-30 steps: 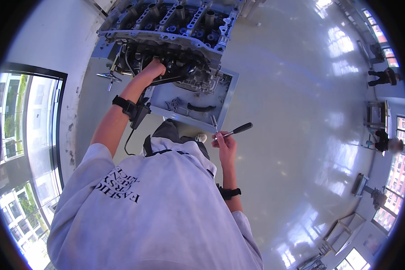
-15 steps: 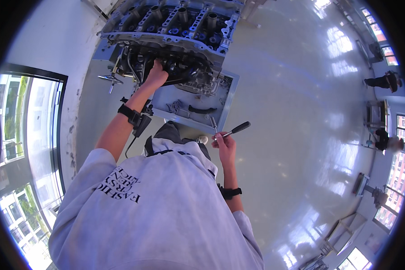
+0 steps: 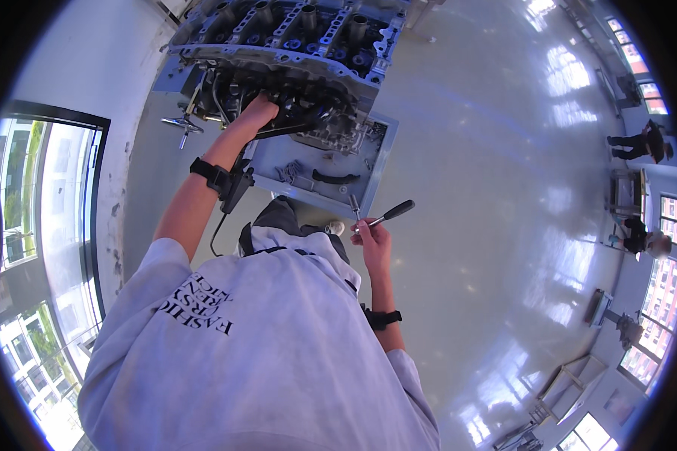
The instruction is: The recorder uses tools to disassemble or repair components on a car engine block.
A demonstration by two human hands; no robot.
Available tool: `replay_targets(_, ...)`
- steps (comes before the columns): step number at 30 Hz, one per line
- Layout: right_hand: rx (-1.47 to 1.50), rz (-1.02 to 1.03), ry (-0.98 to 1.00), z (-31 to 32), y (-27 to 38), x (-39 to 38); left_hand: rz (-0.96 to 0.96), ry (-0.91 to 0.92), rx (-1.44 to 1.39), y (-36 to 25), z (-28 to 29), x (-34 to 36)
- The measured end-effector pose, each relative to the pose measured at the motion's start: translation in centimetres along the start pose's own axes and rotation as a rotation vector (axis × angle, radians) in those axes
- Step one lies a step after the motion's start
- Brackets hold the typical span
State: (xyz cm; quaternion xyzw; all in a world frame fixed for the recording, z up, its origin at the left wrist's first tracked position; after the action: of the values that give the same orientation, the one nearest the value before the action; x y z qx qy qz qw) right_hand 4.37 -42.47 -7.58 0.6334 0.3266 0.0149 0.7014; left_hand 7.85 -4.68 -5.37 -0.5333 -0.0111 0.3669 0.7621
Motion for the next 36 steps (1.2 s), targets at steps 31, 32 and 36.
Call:
replay_targets(31, -0.119, 0.061, 0.106, -1.5, -0.6, 0.1, 0.130, -0.219, 0.013, -0.1, 0.5, 3.4)
replay_targets(32, -0.147, 0.021, 0.083, -1.2, -1.1, 0.0, 0.138, -0.265, 0.044, -0.5, 1.0, 2.9)
replay_targets(36, -0.174, 0.057, 0.075, -0.9, -1.3, -0.3, 0.148, -0.387, 0.031, -2.1, 1.7, 0.0)
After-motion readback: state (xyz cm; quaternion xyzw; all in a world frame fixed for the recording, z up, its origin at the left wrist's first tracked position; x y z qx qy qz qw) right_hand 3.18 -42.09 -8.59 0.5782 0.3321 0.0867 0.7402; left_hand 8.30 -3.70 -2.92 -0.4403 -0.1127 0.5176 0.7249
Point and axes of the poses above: each hand's wrist, its own x-axis towards the middle knuckle, its own z-axis out of the back of the hand, y = z × x, the point moved 9 cm from there along x, towards the middle knuckle, and after that the axes turned 6 degrees about -x, right-handed, at the moved point
